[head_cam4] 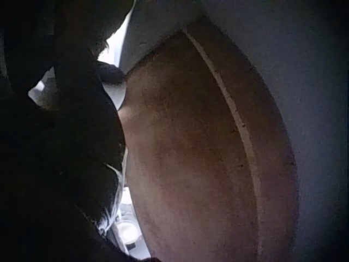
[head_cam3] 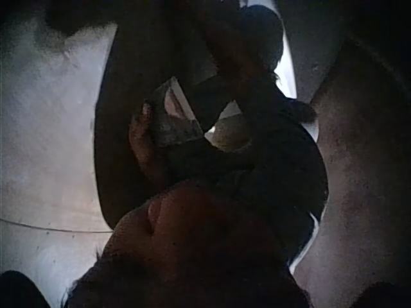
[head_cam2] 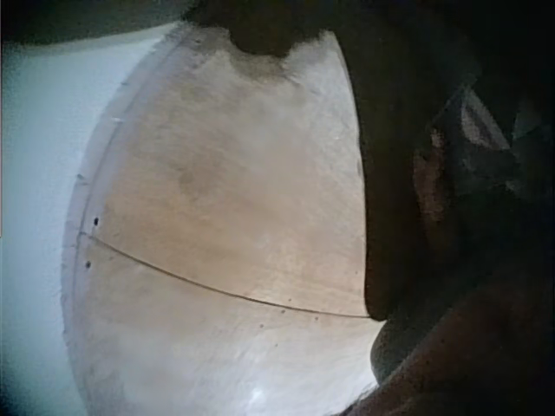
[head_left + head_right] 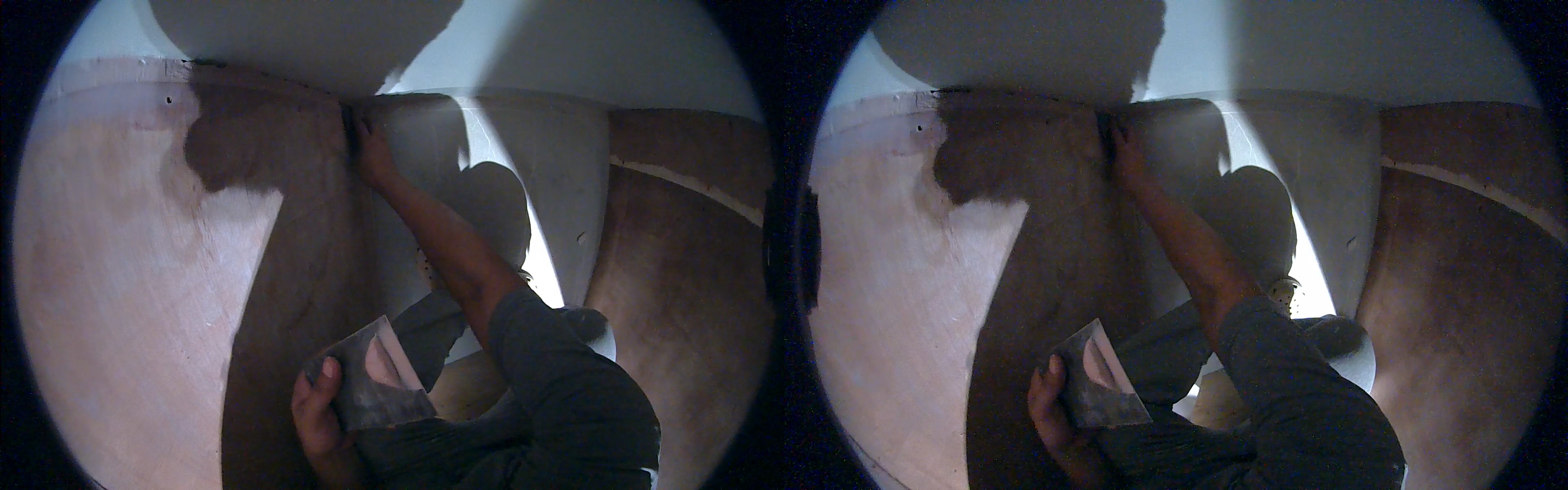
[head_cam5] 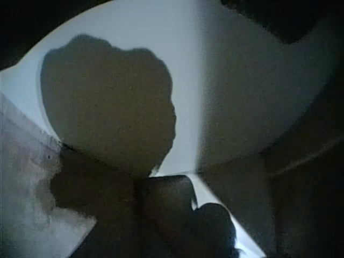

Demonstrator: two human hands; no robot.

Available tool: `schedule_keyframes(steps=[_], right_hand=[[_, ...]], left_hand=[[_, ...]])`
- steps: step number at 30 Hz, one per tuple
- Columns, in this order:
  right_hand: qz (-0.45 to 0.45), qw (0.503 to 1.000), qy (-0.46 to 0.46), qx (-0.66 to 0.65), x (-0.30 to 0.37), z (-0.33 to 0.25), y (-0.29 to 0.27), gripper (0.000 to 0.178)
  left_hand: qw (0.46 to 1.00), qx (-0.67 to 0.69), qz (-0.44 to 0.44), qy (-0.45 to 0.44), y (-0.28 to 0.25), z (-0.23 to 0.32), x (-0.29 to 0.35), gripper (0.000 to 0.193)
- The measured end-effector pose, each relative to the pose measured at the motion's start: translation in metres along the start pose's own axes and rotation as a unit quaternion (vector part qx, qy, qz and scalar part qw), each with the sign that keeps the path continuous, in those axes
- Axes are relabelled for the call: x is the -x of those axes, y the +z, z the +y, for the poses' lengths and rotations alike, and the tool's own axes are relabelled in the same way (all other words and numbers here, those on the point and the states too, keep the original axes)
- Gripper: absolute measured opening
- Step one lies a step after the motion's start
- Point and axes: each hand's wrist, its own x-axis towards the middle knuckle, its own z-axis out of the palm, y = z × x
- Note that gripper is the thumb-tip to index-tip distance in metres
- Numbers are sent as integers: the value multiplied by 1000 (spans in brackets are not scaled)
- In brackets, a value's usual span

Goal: The person uses two putty knives to transfer a white compound from a container onto a trowel, then applies it to a wooden surface. They repeatedly scrape the compound between the tools and spread it along the wood, occasionally dipping a stick into a container to retrieve more material.

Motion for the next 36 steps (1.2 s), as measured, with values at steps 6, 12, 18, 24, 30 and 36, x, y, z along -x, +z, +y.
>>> schedule_keyframes(steps=[6, 12, 18, 24, 30, 36], right_hand=[[-47, 998, 42, -4, 13, -19, -11, 65], [-146, 988, -46, -11, 32, 1, -40, 53], [-326, 930, 164, 49, 8, -8, -182, 46], [-211, 970, 94, 78, 42, -92, -284, 49], [-50, 986, -128, -91, 144, -267, -335, 54], [69, 906, -416, -16, 188, -316, -351, 60]], left_hand=[[999, -18, 22, 16, 6, 4, 13, 40], [994, -71, 81, 8, 19, 19, 26, 49], [1000, 8, -4, 25, 9, 16, 9, 45], [987, 90, -77, 112, 13, -13, 8, 42], [962, 227, -144, 53, 12, -30, 11, 34], [913, 319, -246, 69, 66, -6, 60, 34]])
